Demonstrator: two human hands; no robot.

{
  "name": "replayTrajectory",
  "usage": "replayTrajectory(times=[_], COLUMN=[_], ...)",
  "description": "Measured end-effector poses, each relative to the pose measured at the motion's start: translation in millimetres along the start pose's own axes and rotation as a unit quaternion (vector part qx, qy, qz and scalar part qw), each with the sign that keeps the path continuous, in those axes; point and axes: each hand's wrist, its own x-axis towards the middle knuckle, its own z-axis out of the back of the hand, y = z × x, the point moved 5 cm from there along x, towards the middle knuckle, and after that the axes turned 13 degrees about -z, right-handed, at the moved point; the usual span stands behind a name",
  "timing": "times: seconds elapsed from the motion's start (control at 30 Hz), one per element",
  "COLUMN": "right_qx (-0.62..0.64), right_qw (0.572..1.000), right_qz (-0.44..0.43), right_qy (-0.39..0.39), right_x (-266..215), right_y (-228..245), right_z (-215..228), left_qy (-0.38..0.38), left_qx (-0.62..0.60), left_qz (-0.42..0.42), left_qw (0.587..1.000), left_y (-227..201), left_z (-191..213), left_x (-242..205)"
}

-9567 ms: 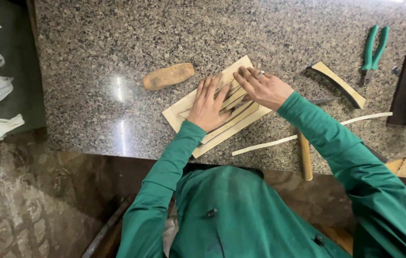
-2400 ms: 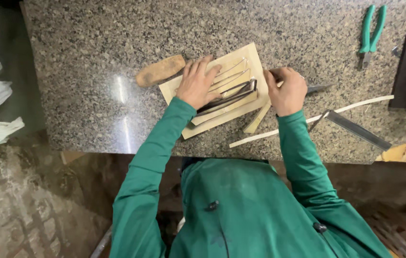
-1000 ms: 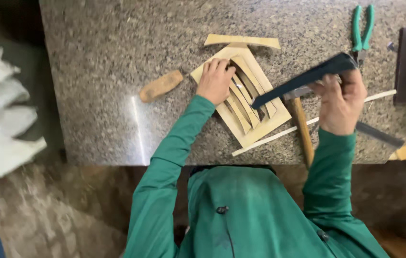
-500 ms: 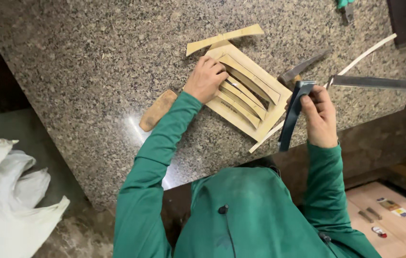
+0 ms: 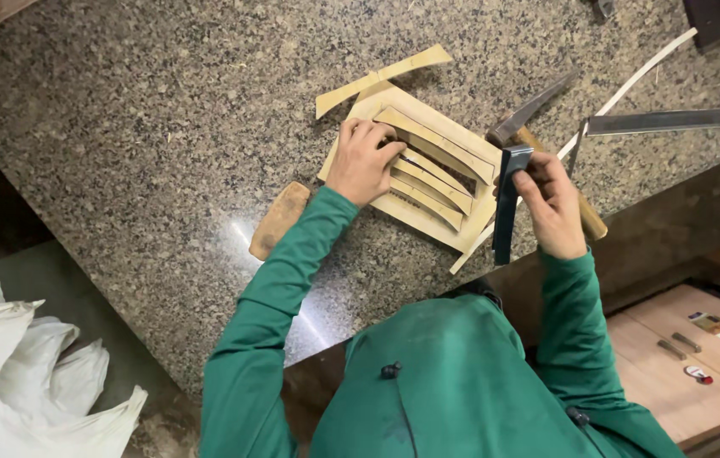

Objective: The person assembles thin wooden strips into a rectangular frame on a granite countertop. They repeatedly adjust the pieces, tap them with a wooden mallet, and use a hammer to secure the structure. The person also uses a metal file to smooth edges and checks alignment throughout the process.

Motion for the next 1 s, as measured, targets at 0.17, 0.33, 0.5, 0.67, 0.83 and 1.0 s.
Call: replayTrajectory(times=[0.17, 0.33, 0.5, 0.67, 0.83, 1.0], right_qx=[0.011, -0.003, -0.001, -0.008, -0.008, -0.037], right_qw=[0.998, 0.997, 0.997, 0.997, 0.997, 0.996], right_qz=[-0.060, -0.074, -0.075, -0.081, -0.073, -0.077], right_qy=[0.020, 0.026, 0.024, 0.015, 0.017, 0.024], right_x=[7, 10, 11, 10, 10, 10], right_y=[-10, -8, -8, -11, -12, -18], right_z=[-6, -11, -11, -5, -8, -11], left_qy=[-0.008, 0.022, 0.026, 0.047, 0.071, 0.142], left_qx=[0.009, 0.051, 0.043, 0.013, 0.023, 0.083], left_qz=[-0.001, 0.022, 0.040, 0.037, 0.015, -0.036], left_qw=[1.000, 0.998, 0.998, 0.998, 0.997, 0.986], left_y=[-6, -11, -10, -7, -9, -12], left_z=[1, -7, -8, -10, -8, 8], left_x=[-3, 2, 10, 8, 6, 3])
